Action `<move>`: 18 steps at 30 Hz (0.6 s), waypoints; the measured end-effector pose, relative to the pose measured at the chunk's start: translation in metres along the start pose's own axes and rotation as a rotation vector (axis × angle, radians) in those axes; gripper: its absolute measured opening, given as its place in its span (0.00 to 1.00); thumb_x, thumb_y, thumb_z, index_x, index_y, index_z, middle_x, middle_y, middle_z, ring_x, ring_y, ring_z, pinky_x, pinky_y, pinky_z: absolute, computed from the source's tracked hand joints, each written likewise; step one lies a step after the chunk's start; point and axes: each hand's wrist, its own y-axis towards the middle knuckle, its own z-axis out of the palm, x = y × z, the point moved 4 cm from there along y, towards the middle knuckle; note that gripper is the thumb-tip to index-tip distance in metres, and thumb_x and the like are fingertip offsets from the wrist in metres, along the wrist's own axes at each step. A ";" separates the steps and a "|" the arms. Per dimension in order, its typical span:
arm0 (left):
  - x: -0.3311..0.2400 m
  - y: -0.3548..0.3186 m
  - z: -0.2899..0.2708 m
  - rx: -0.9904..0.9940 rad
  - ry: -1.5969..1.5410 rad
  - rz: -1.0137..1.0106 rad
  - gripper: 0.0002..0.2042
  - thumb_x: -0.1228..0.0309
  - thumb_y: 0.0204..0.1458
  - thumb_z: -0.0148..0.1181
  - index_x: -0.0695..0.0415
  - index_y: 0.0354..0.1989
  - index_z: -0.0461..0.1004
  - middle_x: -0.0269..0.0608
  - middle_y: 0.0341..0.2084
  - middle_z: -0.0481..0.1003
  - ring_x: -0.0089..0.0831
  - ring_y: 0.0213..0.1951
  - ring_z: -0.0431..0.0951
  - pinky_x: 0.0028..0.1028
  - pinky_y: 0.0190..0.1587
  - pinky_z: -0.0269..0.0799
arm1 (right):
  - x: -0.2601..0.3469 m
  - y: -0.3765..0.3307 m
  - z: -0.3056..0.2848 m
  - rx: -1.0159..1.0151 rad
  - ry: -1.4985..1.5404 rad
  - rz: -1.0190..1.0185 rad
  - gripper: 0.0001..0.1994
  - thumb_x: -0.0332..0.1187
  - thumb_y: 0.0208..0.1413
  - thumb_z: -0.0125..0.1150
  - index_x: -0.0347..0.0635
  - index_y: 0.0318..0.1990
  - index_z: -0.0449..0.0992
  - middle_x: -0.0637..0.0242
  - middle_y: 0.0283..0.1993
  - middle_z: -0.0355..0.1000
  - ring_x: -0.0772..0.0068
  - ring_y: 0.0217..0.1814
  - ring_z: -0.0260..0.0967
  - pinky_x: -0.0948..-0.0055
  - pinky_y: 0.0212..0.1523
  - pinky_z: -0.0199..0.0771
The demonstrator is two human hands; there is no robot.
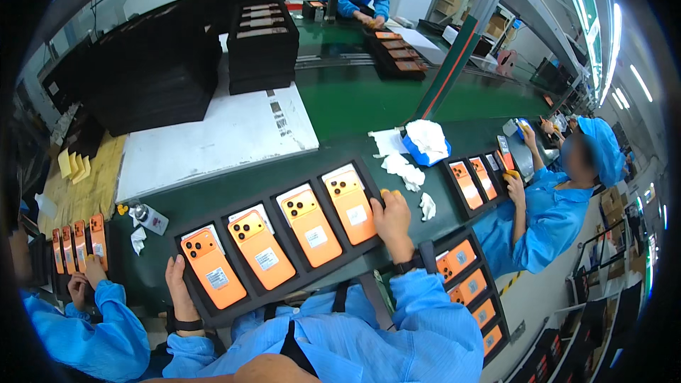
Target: Inspecting and cleaning smartphone components on a production line.
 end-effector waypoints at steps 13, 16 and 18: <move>0.054 0.104 0.057 0.050 -0.551 -0.056 0.17 0.61 0.66 0.52 0.63 0.50 0.72 0.46 0.46 0.77 0.37 0.46 0.80 0.34 0.49 0.78 | 0.125 0.055 0.048 -0.008 0.332 -0.423 0.17 0.36 0.54 0.64 0.37 0.49 0.75 0.47 0.50 0.72 0.42 0.54 0.67 0.52 0.56 0.68; 0.074 0.126 0.076 -0.106 -0.458 -0.013 0.14 0.64 0.66 0.53 0.65 0.45 0.71 0.46 0.42 0.76 0.35 0.43 0.80 0.36 0.46 0.79 | 0.154 0.007 0.043 0.172 0.428 -0.582 0.22 0.39 0.52 0.67 0.39 0.53 0.75 0.50 0.54 0.70 0.45 0.56 0.66 0.53 0.60 0.66; 0.085 0.135 0.087 -0.155 -0.431 -0.032 0.14 0.63 0.66 0.53 0.66 0.45 0.71 0.47 0.42 0.76 0.35 0.43 0.80 0.36 0.46 0.79 | 0.169 -0.010 0.044 0.250 0.423 -0.661 0.26 0.40 0.50 0.69 0.40 0.56 0.73 0.50 0.57 0.68 0.47 0.60 0.64 0.51 0.63 0.62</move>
